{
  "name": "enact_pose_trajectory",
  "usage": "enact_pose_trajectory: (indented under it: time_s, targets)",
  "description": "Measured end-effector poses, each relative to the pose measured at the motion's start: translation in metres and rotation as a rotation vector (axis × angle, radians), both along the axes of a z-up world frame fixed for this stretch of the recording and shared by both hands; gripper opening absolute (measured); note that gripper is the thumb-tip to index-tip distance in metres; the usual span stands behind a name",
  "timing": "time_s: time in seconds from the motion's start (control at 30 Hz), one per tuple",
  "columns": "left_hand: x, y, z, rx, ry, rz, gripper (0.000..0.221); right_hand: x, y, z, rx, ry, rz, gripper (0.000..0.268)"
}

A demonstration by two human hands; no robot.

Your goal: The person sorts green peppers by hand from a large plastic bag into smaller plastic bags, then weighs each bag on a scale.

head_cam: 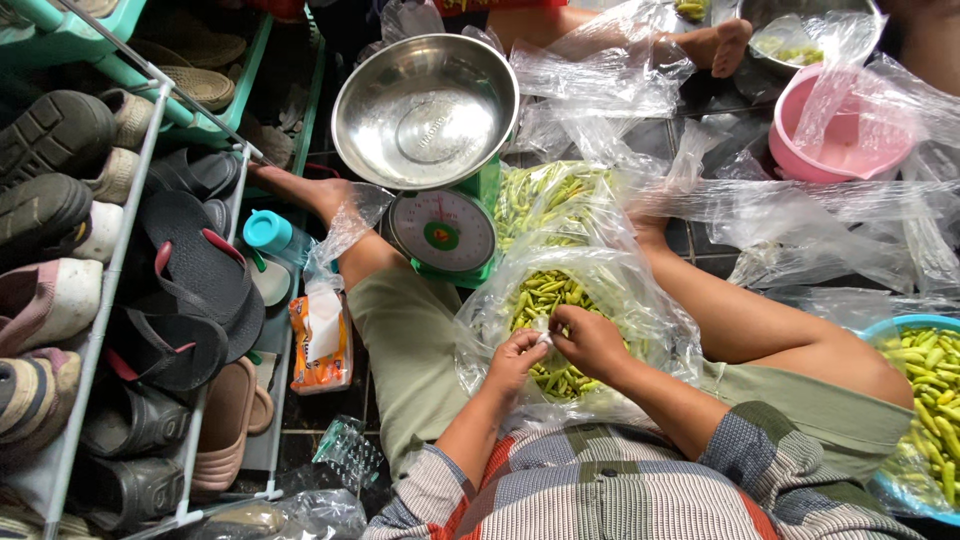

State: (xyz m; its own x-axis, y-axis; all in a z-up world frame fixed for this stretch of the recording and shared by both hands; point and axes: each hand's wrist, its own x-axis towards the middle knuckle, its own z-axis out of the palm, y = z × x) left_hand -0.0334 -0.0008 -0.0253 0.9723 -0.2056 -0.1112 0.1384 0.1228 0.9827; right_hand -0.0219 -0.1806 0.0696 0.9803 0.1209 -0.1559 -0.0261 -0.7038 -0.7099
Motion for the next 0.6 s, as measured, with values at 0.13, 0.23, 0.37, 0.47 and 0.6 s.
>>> enact_pose_trajectory:
  time_s: [0.13, 0.23, 0.37, 0.47, 0.6]
  targets:
    - [-0.003, 0.003, 0.028, -0.076, 0.054, -0.035, 0.007, 0.001, 0.002, -0.006, 0.013, -0.083, 0.071, 0.011]
    - [-0.007, 0.000, 0.041, -0.042, 0.207, 0.063, 0.008, -0.008, 0.004, -0.001, 0.001, -0.116, 0.089, 0.010]
    - [-0.004, -0.002, 0.008, 0.047, 0.079, 0.049, 0.010, -0.015, 0.001, -0.021, -0.021, -0.125, 0.054, 0.014]
    - [0.002, -0.003, -0.012, 0.196, 0.054, 0.061, 0.012, -0.012, 0.002, -0.037, -0.120, -0.294, 0.060, 0.011]
    - [-0.007, -0.010, 0.051, 0.477, -0.082, 0.273, 0.044, -0.016, 0.009, -0.040, -0.234, -0.714, 0.100, 0.014]
